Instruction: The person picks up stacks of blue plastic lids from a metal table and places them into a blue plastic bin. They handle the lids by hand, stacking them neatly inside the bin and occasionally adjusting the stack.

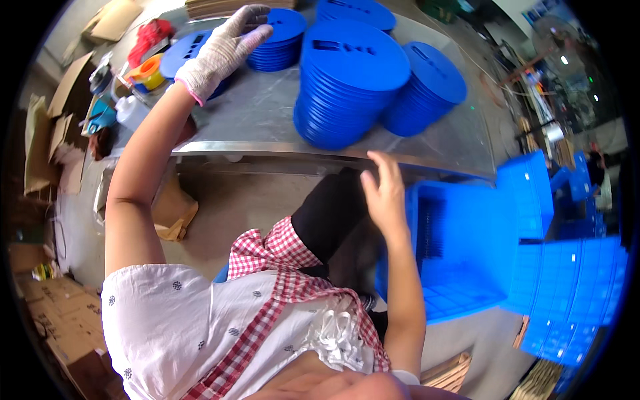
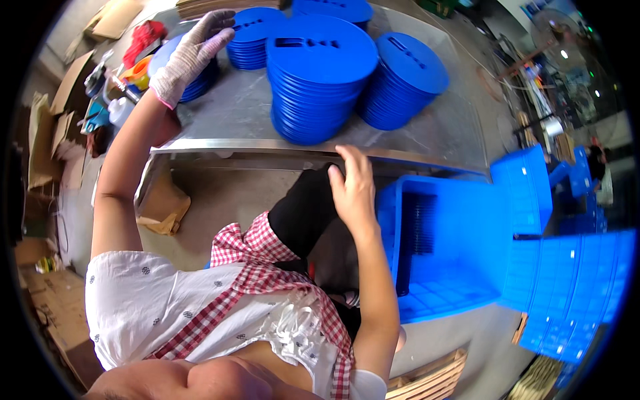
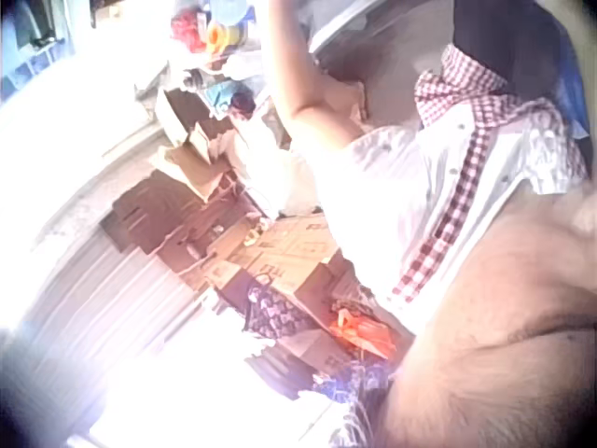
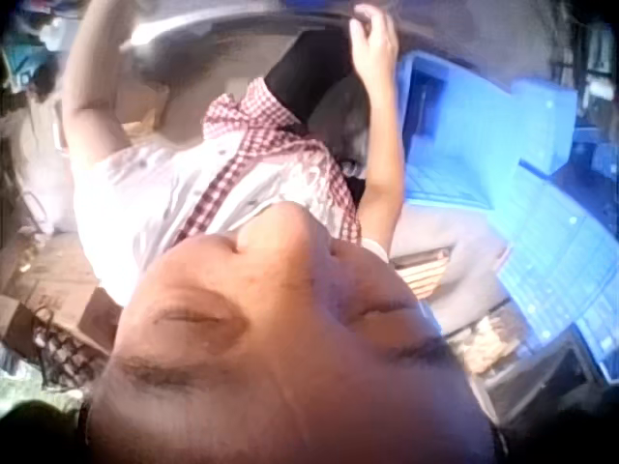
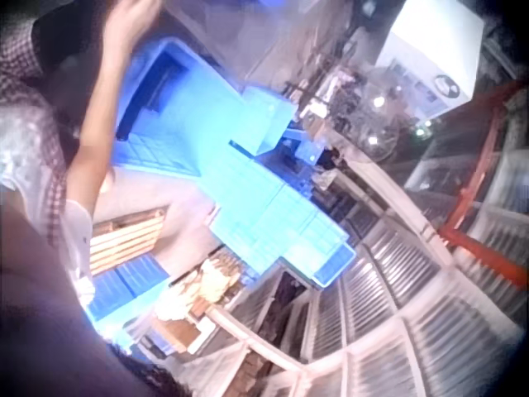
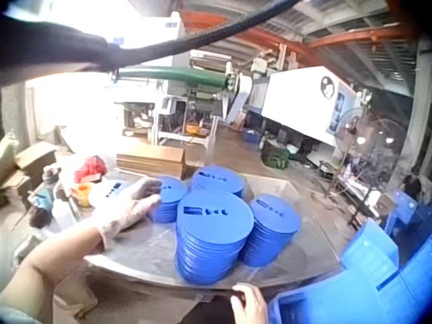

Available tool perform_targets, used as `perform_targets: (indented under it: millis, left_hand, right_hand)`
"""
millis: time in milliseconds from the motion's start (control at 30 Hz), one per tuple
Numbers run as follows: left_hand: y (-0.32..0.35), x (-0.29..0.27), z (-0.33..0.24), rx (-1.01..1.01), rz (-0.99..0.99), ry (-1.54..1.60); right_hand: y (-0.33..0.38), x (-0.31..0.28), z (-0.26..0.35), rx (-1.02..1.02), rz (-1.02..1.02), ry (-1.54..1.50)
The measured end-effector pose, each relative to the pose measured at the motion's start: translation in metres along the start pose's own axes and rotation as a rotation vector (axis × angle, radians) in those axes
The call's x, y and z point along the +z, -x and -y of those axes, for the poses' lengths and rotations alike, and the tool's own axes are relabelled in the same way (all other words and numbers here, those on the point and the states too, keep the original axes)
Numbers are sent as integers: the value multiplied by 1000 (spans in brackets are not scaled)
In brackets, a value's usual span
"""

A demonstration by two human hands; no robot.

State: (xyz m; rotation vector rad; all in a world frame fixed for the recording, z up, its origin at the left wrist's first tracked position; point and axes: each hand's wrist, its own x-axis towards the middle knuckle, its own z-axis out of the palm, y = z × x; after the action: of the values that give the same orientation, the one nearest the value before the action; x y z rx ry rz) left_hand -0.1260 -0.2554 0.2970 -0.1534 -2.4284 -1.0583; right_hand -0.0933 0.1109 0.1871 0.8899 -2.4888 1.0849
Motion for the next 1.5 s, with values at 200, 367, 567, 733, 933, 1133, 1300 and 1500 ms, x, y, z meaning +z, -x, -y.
perform_targets:
  millis: [200,367,567,733,933,1133,1300,1500]
  left_hand:
    - [17,-79,127,-190,-161,26]
    - [61,-99,160,-167,-215,-102]
    - [120,-39,118,-29,243,-775]
    - [139,3,109,-78,476,-950]
    - [143,-8,144,-366,714,-1354]
    - [159,-30,174,-192,593,-1414]
    - [151,-50,196,-273,609,-1425]
    - [134,-53,231,-556,34,-606]
  right_hand:
    - [59,40,7,-15,273,297]
    - [60,37,3,11,266,256]
    - [63,43,-1,1,220,262]
    - [63,44,-4,-11,205,258]
    - [66,46,-6,-15,171,250]
    - [67,47,-8,-13,148,239]
    - [68,47,-9,-5,144,229]
    - [69,47,-10,12,138,224]
